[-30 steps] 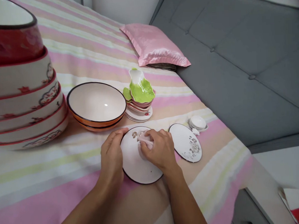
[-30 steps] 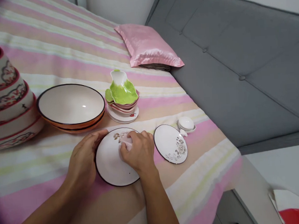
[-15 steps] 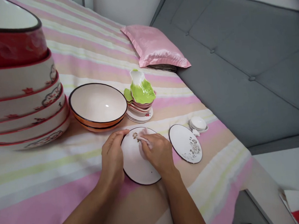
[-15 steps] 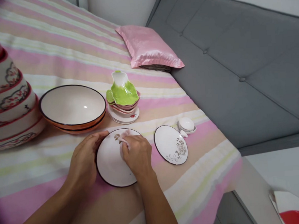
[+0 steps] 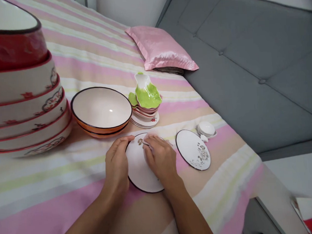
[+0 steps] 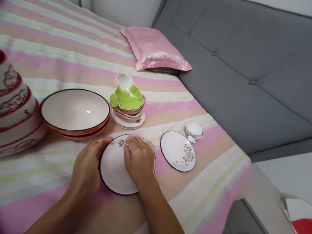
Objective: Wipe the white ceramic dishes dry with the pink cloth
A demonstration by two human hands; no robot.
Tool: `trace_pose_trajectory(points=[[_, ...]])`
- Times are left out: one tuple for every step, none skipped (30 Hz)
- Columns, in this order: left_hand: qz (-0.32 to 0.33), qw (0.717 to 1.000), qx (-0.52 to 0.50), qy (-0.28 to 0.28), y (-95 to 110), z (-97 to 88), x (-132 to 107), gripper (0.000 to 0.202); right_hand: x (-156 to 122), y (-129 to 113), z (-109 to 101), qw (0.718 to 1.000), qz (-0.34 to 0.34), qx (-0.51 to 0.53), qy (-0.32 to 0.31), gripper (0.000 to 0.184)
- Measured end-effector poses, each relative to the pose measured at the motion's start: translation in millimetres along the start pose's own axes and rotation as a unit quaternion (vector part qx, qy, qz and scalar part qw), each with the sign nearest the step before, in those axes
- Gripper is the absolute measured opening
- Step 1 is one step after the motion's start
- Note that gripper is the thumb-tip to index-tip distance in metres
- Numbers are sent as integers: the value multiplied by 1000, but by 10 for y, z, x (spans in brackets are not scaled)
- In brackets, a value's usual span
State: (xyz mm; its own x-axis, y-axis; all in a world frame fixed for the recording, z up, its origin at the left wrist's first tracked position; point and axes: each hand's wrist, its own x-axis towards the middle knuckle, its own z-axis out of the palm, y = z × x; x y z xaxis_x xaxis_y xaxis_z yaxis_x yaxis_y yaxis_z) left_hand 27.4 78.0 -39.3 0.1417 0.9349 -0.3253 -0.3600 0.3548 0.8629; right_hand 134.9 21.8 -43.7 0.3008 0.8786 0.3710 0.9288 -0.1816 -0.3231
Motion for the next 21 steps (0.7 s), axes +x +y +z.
trace_pose_trajectory(points=[[4,1000,1,-1,-2,-3,0,19,-2,2,4,1000,-20,2,-16,28],[7,1000,2,-3,-1,-5,-2,19,-3,5,5,999,-32,2,-24,29],[8,1000,3,-4,0,-7,-6,19,-4,10,3,999,-40,5,-29,30],[8,1000,4,-4,2,-9,-10,19,-3,15,-1,998,-49,11,-35,31],[7,1000,6,-4,4,-10,-13,19,-1,21,-7,997,-58,19,-39,31],[6,1000,6,-4,4,-12,-15,19,2,26,-15,996,-67,29,-43,32],[5,1000,6,-2,3,-14,-15,19,6,32,-22,995,-76,40,-47,32],[4,1000,6,-1,0,-16,-14,19,11,37,-29,994,-81,51,-50,32],[3,1000,6,0,-2,-18,-13,19,15,41,-34,993,-86,62,-53,32],[3,1000,5,0,-5,-20,-11,20,19,44,-37,991,-92,74,-56,32],[3,1000,5,-2,-7,-21,-10,20,22,45,-38,990,-95,86,-57,32],[4,1000,5,-4,-8,-22,-9,20,23,43,-36,990,-96,95,-52,32],[4,1000,4,-6,-7,-23,-9,21,22,39,-35,990,-93,99,-41,30],[4,1000,3,-7,-6,-23,-10,21,20,31,-33,991,-85,98,-22,28],[5,1000,3,-7,-4,-22,-11,21,17,21,-33,993,-72,91,1,25],[5,1000,4,-8,-1,-21,-13,21,13,9,-35,995,-53,78,27,22],[4,1000,4,-6,3,-20,-16,20,10,-2,-39,996,-31,61,50,22],[4,1000,4,-4,6,-18,-18,20,7,-12,-44,997,-9,42,66,24],[5,1000,5,-5,10,-17,-21,20,5,-18,-48,997,12,24,73,27],[5,1000,6,-5,14,-15,-24,20,4,-20,-50,997,29,9,68,31],[4,1000,7,-6,17,-14,-26,20,4,-17,-49,998,39,-2,55,34]])
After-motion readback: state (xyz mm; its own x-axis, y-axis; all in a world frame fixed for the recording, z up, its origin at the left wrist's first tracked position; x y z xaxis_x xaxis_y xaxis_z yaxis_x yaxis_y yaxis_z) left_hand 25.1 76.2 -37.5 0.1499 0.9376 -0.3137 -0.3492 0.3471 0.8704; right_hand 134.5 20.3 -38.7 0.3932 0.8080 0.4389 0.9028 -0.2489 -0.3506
